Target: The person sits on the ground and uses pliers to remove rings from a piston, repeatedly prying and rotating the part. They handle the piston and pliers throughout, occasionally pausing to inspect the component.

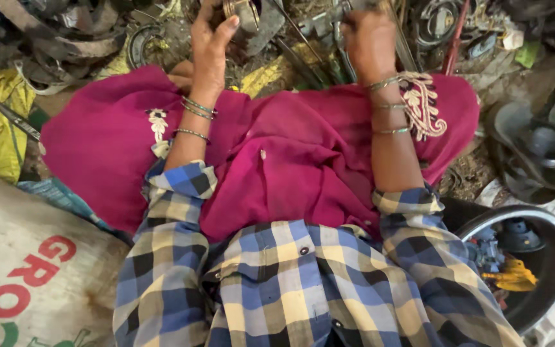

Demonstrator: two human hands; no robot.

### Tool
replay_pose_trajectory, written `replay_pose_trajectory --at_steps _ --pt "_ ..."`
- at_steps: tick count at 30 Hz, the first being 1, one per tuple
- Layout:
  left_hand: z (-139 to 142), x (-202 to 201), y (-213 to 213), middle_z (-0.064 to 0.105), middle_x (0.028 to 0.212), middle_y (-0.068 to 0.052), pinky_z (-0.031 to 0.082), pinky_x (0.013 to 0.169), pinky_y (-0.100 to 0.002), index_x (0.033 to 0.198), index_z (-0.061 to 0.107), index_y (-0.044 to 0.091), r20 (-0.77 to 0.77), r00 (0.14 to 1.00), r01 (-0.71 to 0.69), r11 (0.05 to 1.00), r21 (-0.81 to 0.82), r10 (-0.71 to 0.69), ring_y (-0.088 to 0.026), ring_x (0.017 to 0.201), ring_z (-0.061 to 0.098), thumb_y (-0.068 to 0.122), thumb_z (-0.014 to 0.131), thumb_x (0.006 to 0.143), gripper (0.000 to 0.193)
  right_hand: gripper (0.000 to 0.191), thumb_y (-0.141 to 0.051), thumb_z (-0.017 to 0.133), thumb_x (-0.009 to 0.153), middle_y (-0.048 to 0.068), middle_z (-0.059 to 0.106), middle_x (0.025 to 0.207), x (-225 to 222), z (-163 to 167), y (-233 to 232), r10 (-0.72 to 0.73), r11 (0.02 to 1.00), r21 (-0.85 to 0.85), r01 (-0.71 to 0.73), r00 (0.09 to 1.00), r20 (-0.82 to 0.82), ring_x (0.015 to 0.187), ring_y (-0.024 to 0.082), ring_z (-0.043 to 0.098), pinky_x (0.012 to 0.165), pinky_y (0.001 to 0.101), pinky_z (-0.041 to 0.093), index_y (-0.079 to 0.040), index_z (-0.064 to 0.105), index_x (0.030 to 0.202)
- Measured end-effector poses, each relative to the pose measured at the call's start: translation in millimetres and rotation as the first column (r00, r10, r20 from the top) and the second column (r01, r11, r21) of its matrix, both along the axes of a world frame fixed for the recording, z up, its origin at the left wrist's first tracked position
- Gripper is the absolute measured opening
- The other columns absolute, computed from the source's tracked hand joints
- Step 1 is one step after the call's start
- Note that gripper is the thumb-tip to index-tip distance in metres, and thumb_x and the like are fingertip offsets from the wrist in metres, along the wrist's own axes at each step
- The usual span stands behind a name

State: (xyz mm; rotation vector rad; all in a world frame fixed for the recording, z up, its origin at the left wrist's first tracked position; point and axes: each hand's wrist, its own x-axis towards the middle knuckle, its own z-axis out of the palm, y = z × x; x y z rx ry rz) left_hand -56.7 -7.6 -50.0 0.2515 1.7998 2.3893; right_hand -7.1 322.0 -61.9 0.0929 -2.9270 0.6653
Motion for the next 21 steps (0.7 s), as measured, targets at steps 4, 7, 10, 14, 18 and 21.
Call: replay_pose_trajectory --at_steps 4,7,10,14,18,21 --pt "-7 -4 -1 0.068 0.122 -0.006 0.051 0.102 -0.031 0.136 0.059 -0.001 0.047 0.998 -0.043 0.992 0.116 0.038 -0.016 0.114 0.063 0.02 0.076 0.098 0.047 0.025 -0.02 0.082 0.093 0.017 0.071 0.105 1 -7 -45 0.199 0.978 -0.034 -0.204 0.973 -0.119 0.095 0.039 0.067 0.08 0.048 0.054 -0.007 0.071 0.112" --pt "1 -1 1 0.067 0.12 -0.005 0.059 0.09 -0.034 0.14 0.053 0.001 0.076 0.997 -0.016 0.992 0.125 0.006 -0.016 0.105 0.066 0.01 0.083 0.092 0.057 0.032 -0.019 0.083 0.092 0.018 0.063 0.1 -2 -4 -75 0.125 0.992 0.045 -0.122 0.99 -0.066 0.092 0.039 0.063 0.073 0.0475 0.051 -0.007 0.073 0.119" --pt "5 1 5 0.065 0.13 -0.005 0.063 0.095 -0.033 0.144 0.049 0.004 -0.093 0.995 0.042 0.998 0.047 -0.038 -0.016 0.116 0.07 0.002 0.086 0.091 0.065 0.028 -0.019 0.084 0.095 0.015 0.058 0.098 -8 1 -83 0.11 0.989 0.109 -0.103 0.992 -0.058 0.088 0.035 0.061 0.071 0.0467 0.049 -0.006 0.07 0.116" --pt "1 4 9 0.065 0.131 -0.006 0.059 0.104 -0.033 0.144 0.05 0.004 -0.147 0.988 0.047 0.998 0.028 -0.043 -0.017 0.12 0.068 0.001 0.089 0.093 0.065 0.029 -0.016 0.083 0.09 0.014 0.06 0.103 -10 -4 -80 0.075 0.996 0.063 -0.069 0.992 -0.1 0.094 0.034 0.061 0.073 0.0456 0.05 -0.008 0.07 0.114" --pt "-2 2 9 0.066 0.129 -0.006 0.056 0.105 -0.031 0.141 0.056 0.002 -0.114 0.992 0.063 0.995 0.083 -0.053 -0.017 0.119 0.066 0.005 0.094 0.091 0.063 0.024 -0.014 0.08 0.092 0.013 0.06 0.105 -11 -16 -76 0.084 0.996 0.03 -0.081 0.99 -0.115 0.1 0.034 0.061 0.077 0.0451 0.051 -0.009 0.066 0.111" --pt "-4 3 7 0.068 0.128 -0.006 0.055 0.108 -0.032 0.138 0.059 0.002 -0.02 0.998 0.057 0.989 0.138 -0.054 -0.017 0.119 0.067 0.015 0.095 0.09 0.061 0.022 -0.012 0.076 0.101 0.014 0.06 0.104 -15 -21 -76 0.083 0.996 0.045 -0.076 0.983 -0.164 0.097 0.033 0.061 0.078 0.0451 0.051 -0.006 0.058 0.113"
